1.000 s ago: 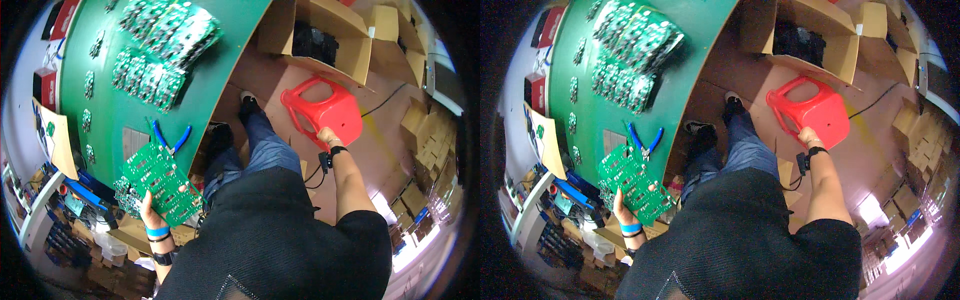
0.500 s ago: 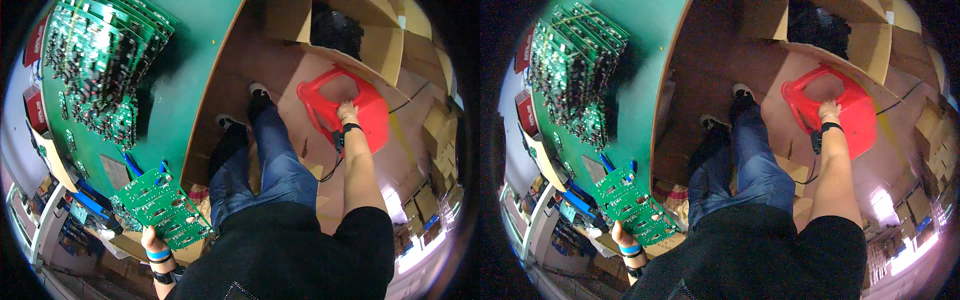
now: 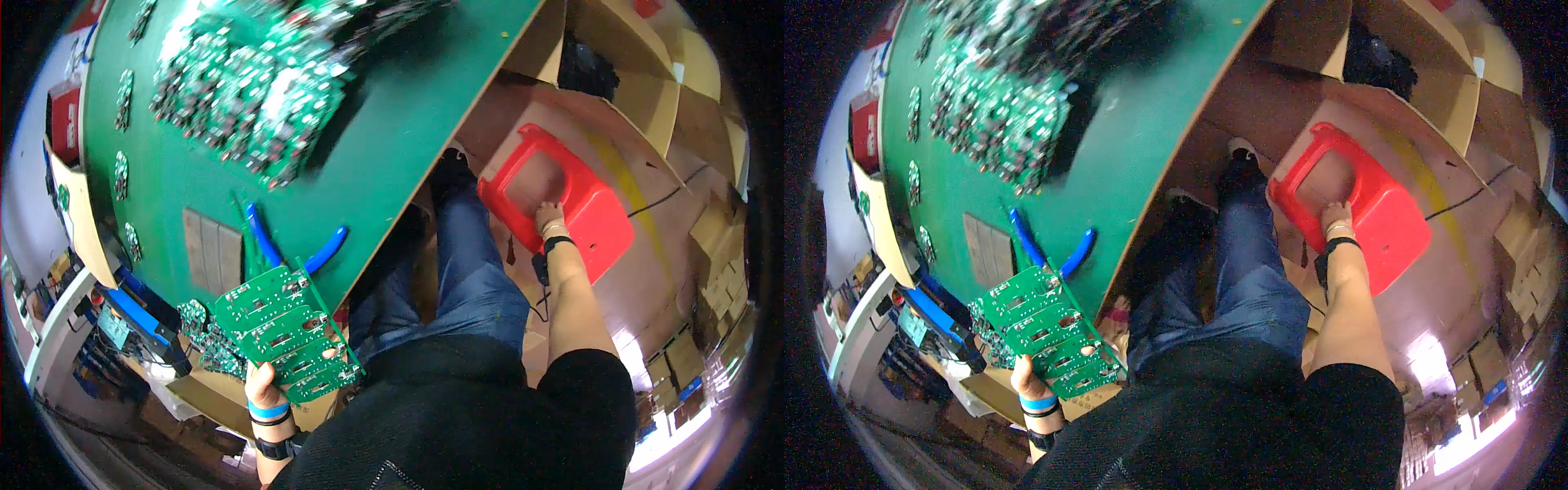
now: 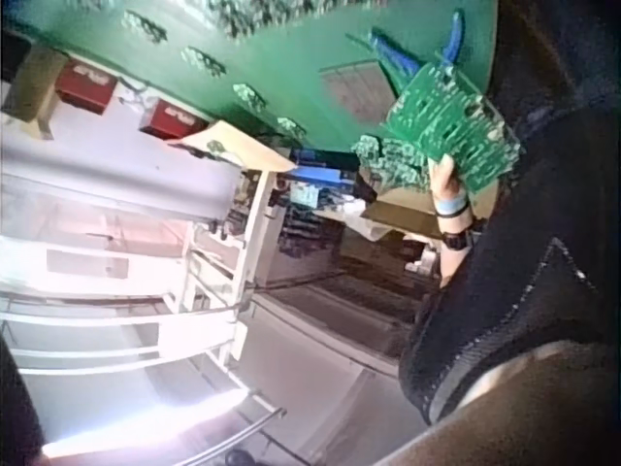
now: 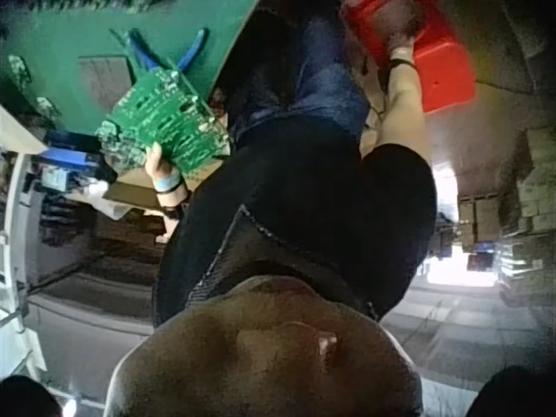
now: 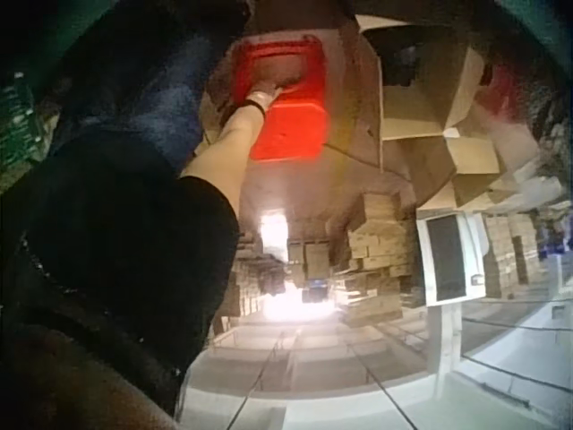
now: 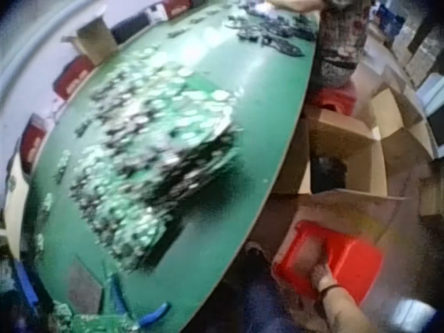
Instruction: The worker is assembling printed circuit boards on an assembly line, using pliers to separate or trim components.
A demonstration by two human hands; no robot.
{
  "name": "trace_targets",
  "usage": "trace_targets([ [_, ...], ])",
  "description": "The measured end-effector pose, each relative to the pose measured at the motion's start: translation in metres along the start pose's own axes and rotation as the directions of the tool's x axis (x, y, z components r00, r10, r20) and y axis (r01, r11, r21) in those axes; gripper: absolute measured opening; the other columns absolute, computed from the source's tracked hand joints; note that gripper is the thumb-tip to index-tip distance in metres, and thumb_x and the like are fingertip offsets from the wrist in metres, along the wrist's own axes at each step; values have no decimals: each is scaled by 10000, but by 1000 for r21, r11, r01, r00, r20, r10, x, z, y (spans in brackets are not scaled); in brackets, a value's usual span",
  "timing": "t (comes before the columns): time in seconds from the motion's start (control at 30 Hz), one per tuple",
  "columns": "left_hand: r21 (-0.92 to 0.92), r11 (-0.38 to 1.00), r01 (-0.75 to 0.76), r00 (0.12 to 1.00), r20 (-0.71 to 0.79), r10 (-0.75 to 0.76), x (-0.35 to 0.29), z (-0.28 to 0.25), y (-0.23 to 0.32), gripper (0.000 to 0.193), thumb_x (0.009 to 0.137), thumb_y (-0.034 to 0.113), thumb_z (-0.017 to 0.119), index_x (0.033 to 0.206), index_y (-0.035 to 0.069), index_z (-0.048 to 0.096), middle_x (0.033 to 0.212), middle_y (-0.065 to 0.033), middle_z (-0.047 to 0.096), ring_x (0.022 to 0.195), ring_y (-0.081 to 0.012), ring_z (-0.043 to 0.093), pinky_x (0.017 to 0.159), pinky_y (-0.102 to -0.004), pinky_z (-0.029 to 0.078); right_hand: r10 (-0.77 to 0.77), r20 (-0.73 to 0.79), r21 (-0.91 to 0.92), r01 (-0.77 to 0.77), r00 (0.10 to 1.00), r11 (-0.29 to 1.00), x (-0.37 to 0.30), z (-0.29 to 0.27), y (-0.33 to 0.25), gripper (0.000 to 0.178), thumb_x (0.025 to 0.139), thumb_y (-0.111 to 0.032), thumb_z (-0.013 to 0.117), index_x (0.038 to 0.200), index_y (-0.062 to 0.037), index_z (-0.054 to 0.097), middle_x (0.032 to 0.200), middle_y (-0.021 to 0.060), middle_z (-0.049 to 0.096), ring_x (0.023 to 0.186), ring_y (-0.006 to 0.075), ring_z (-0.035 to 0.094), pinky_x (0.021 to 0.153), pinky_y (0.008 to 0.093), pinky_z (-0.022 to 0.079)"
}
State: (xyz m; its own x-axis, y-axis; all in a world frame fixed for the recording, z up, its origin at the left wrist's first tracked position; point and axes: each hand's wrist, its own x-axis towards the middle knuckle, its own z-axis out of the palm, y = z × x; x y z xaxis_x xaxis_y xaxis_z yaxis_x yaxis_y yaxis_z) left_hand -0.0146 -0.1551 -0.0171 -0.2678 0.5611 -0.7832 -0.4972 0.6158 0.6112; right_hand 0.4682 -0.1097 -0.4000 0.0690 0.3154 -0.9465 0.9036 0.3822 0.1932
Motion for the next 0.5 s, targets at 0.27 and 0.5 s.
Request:
trace_targets([
  [0.27, -5, 993, -118, 989, 93, 118, -14, -47, 5, 601, 770, 247, 617, 1274, 6, 396, 1204, -156, 519, 1041, -315, 552, 877, -450, 468, -261, -42, -71, 258, 964, 963, -24, -52, -102, 481, 699, -253, 612, 1159, -113, 587, 1233, 79, 507, 1194, 248, 418, 1017, 433, 258],
  [0.5, -148, 983, -109, 994, -21, 107, -15, -57, 4, 651, 739, 198, 663, 1280, -21, 374, 1211, -177, 510, 1044, -309, 552, 882, -425, 462, -627, -171, -172, 604, 760, 778, 26, -36, -183, 312, 724, -244, 581, 989, -109, 674, 1097, 89, 604, 1063, 231, 541, 906, 408, 376],
])
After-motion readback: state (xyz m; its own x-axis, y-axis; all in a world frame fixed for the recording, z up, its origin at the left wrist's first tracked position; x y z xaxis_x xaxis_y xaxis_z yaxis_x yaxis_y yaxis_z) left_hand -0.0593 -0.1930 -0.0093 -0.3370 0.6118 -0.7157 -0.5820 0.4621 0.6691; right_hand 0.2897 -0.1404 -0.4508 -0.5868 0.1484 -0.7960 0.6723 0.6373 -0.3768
